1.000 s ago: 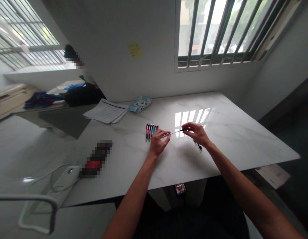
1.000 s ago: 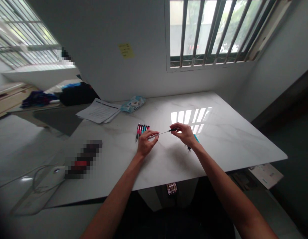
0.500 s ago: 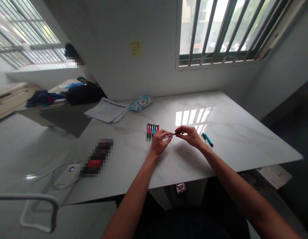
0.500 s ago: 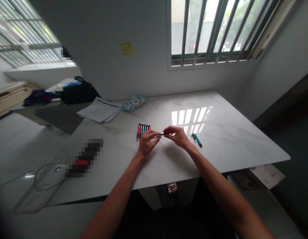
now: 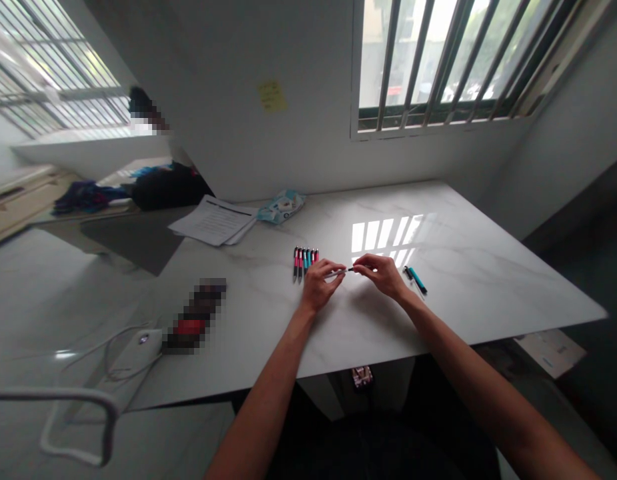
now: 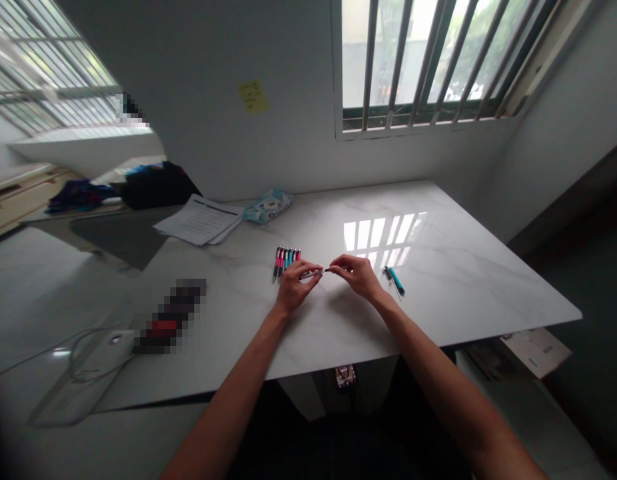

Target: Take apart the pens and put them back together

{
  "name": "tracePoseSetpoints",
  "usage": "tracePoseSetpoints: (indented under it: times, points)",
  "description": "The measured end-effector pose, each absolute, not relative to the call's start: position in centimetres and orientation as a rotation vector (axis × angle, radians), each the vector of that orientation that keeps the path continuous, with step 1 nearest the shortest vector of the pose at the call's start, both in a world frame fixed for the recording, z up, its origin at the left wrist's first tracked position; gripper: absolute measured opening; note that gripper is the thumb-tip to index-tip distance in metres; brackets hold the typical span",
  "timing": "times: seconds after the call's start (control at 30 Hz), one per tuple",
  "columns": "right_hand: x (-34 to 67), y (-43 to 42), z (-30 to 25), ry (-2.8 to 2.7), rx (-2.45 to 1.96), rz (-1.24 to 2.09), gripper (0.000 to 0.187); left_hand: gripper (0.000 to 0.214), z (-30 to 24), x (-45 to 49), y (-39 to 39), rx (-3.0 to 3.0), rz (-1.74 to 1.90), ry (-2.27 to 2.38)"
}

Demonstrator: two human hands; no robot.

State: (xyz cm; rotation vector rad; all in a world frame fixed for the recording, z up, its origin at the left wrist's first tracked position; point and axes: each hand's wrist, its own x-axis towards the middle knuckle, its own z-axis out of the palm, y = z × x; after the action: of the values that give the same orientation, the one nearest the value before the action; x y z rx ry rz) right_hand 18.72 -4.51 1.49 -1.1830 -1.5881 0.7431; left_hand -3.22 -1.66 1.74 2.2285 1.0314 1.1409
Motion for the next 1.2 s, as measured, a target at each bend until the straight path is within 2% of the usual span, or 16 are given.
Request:
tracePoseSetpoints:
  times: [0.6, 1.0, 1.2]
  points:
    - [18.9, -4.7, 0.9, -1.693, -1.101, 0.578, 0.017, 0.012, 0.9, -3.2, -1.3, 2.187, 1.202, 0.918]
    - [19.0, -4.7, 0.6, -1.634, -1.184, 0.685, 0.033, 0.01, 1.0, -3.4, -1.1, 2.277, 1.181, 0.945]
    - [19.0, -4.6, 0.2, -1.622, -1.17, 0.657, 0.032, 0.009, 0.9, -3.4, -1.1, 2.281, 1.152, 0.94]
